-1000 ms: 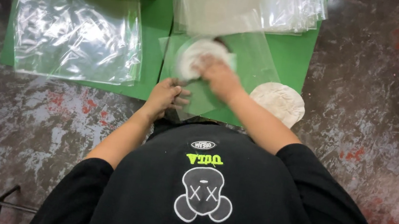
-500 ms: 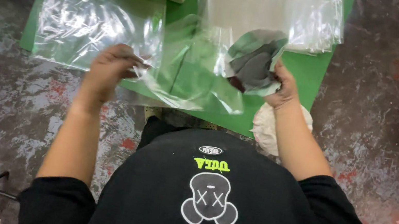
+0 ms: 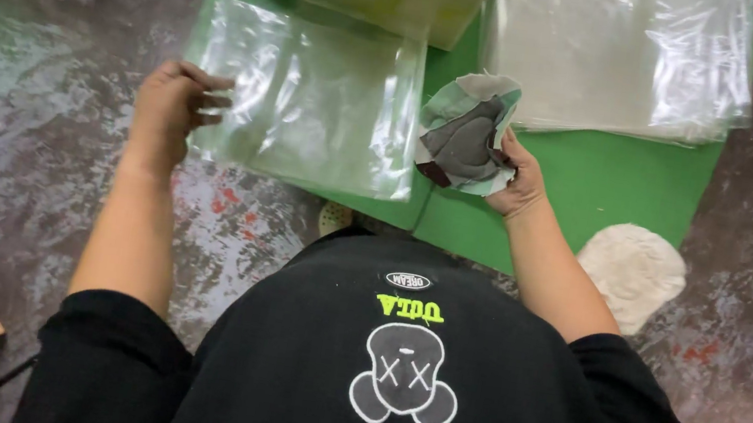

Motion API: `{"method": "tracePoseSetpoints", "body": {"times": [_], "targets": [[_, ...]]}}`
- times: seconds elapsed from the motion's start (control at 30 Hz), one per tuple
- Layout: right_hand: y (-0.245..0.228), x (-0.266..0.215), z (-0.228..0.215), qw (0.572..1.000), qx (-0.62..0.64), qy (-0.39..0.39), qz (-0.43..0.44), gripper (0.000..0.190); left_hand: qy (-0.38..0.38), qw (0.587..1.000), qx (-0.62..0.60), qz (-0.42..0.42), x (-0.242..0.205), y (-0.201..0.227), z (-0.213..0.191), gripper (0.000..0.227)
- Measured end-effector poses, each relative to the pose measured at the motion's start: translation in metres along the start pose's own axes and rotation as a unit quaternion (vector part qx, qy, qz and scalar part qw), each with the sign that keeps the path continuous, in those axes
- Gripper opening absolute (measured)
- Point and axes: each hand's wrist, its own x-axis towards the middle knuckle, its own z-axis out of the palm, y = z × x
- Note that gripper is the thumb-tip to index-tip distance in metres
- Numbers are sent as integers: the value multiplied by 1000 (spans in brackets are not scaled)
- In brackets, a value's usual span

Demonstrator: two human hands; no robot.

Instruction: The person wipes the surface of clear plastic sheets using a white cloth. They handle the sheets one by one, wiping them down and then stacking them on a green table.

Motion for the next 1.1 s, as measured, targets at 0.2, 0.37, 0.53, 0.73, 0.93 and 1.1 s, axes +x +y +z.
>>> {"method": "tracePoseSetpoints", "body": {"times": [0.2,0.37,0.53,0.73,0.93,1.1], "targets": [[27,11,18,998,-7,14,-59,21,36,975,210,68,61,-54,-26,17],[30,4,17,994,-22,26,-108,31,63,902,387,178,67,-70,-32,38],[3,-18,11,980,-41,40,-190,32,123,794,565,190,26,-46,14,102],[-44,-60,6,927,-18,101,-362,20,-136,734,590,306,-8,-18,130,61],[-51,-103,32,915,20,144,-377,13,-270,613,568,479,-8,-58,264,64],[-68,-127,-22,925,-3,151,-349,18,-266,559,624,477,12,-88,362,70]]}}
